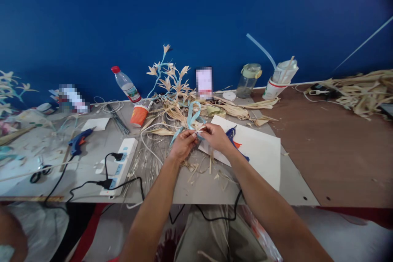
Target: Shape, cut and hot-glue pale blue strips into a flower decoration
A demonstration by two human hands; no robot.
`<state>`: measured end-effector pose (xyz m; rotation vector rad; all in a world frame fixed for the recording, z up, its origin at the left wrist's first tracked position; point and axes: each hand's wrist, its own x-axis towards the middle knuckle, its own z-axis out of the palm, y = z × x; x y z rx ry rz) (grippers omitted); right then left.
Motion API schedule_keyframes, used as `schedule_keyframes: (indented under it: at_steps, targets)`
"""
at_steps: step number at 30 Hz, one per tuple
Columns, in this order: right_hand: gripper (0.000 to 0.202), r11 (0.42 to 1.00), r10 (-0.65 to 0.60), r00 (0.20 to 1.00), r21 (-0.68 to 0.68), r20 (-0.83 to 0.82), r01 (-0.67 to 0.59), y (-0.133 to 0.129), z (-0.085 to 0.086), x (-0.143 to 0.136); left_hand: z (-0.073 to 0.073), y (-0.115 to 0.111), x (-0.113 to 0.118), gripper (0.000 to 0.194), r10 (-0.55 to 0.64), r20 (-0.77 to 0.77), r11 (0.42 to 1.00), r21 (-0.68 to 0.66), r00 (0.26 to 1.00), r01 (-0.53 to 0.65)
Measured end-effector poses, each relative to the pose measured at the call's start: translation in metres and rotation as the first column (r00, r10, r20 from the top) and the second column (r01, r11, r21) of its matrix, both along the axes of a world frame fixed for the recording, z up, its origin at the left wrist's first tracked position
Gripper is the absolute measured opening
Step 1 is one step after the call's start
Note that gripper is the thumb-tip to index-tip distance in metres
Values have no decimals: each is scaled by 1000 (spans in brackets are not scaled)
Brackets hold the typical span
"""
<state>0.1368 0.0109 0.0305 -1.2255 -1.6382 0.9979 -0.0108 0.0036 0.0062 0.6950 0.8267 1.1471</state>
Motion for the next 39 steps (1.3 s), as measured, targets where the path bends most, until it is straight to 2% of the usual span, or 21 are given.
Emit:
schedule_keyframes:
  at_steps: [14, 20, 24, 28, 30, 32, 35, 37, 39]
  targets:
    - [16, 997, 11, 990, -68, -143, -21, 2, 0, 3, 1, -1, 0, 21, -20, 35, 1000, 21, 999, 19]
    - [36, 993, -108, 957, -73, -268, 92, 5, -6, 6, 0, 1, 0, 23, 39, 91, 999, 11, 995, -41]
    - [38, 979, -200, 942, -87, -270, 183, 6, 0, 11, -4, 5, -3, 24, 127, 126, 992, -16, 984, -126]
    - [38, 977, -212, 971, -35, -113, 210, -2, 19, 20, -6, 8, -7, 23, 198, 133, 980, -50, 971, -193]
    - [36, 984, -176, 984, 19, 34, 176, -9, 30, 27, -6, 8, -8, 23, 212, 138, 977, -54, 967, -206]
    - [33, 987, -157, 963, 56, 219, 148, -18, 36, 37, -7, 8, -9, 23, 218, 152, 976, -54, 964, -212]
    - [32, 986, -163, 841, 54, 516, 158, -33, 33, 53, -6, 8, -9, 23, 222, 186, 975, -60, 957, -214]
    - [37, 975, -193, 698, 57, 690, 213, -41, 26, 60, -6, 7, -9, 23, 220, 204, 975, -66, 954, -211]
    - [46, 963, -191, 575, 39, 795, 266, -47, 17, 62, -5, 7, -10, 23, 217, 211, 976, -72, 953, -207]
